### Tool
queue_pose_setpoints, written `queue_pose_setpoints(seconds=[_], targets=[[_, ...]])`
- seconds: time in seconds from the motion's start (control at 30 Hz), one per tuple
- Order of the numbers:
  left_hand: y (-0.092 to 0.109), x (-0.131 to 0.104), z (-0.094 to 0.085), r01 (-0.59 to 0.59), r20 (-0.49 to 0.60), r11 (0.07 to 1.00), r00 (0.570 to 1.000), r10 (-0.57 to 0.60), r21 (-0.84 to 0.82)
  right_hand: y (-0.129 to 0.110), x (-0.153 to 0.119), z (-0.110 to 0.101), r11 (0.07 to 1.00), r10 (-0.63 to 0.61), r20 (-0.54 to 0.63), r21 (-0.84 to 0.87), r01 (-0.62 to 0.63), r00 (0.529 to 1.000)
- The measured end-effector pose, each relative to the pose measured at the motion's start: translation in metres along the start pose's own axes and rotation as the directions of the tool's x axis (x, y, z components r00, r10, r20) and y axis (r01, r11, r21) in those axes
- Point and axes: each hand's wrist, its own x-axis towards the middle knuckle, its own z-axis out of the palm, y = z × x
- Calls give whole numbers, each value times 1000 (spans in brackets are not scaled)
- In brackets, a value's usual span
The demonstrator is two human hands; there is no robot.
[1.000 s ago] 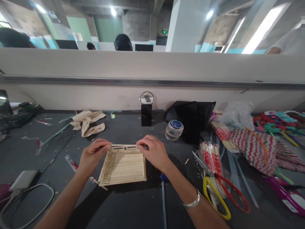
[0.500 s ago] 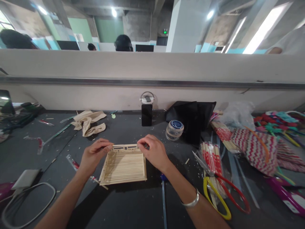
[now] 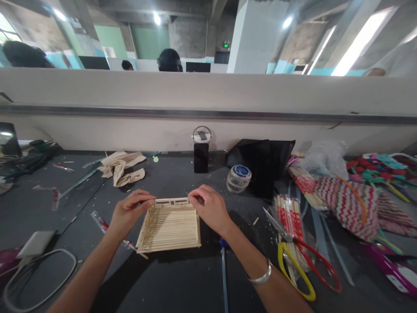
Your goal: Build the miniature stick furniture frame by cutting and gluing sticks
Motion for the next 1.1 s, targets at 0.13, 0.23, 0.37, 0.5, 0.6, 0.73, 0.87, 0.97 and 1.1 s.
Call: queue_pose_setpoints(seconds=[0.13, 0.23, 0.37, 0.5, 0.6, 0.73, 0.87, 0.97, 1.1], targets=[[1, 0, 0, 4, -7, 1000, 1000, -4, 5, 0, 0, 0, 1000, 7, 3, 0, -7, 1000], [0, 0, 0, -4, -1, 1000, 1000, 4, 0, 0, 0, 1, 1000, 4, -2, 6, -4, 1000], [1, 0, 1, -31, -25, 999, 999, 32, 8, -2, 0, 0, 1000, -11, -26, 27, 12, 1000], [16, -3, -2, -81, -32, 996, 996, 82, 35, -13, 2, -8, 996, -48, -63, 77, 53, 997], [45, -11, -8, -161, 30, 984, 987, 160, 73, -26, -1, -26, 991, -88, -71, 94, 95, 994], [94, -32, -15, -370, 236, 895, 919, 314, 249, -56, -24, -57, 978, -201, -91, 32, 205, 975], [129, -63, 3, -578, 360, 767, 803, 475, 276, -94, -58, -70, 945, -326, -65, -9, 326, 943], [133, -86, 25, -560, 400, 815, 787, 469, 145, -101, -83, -73, 946, -323, -18, 9, 323, 946], [119, -106, 41, -180, 363, 984, 915, 174, -19, -46, -124, -89, 977, 44, -120, -203, -68, 992]])
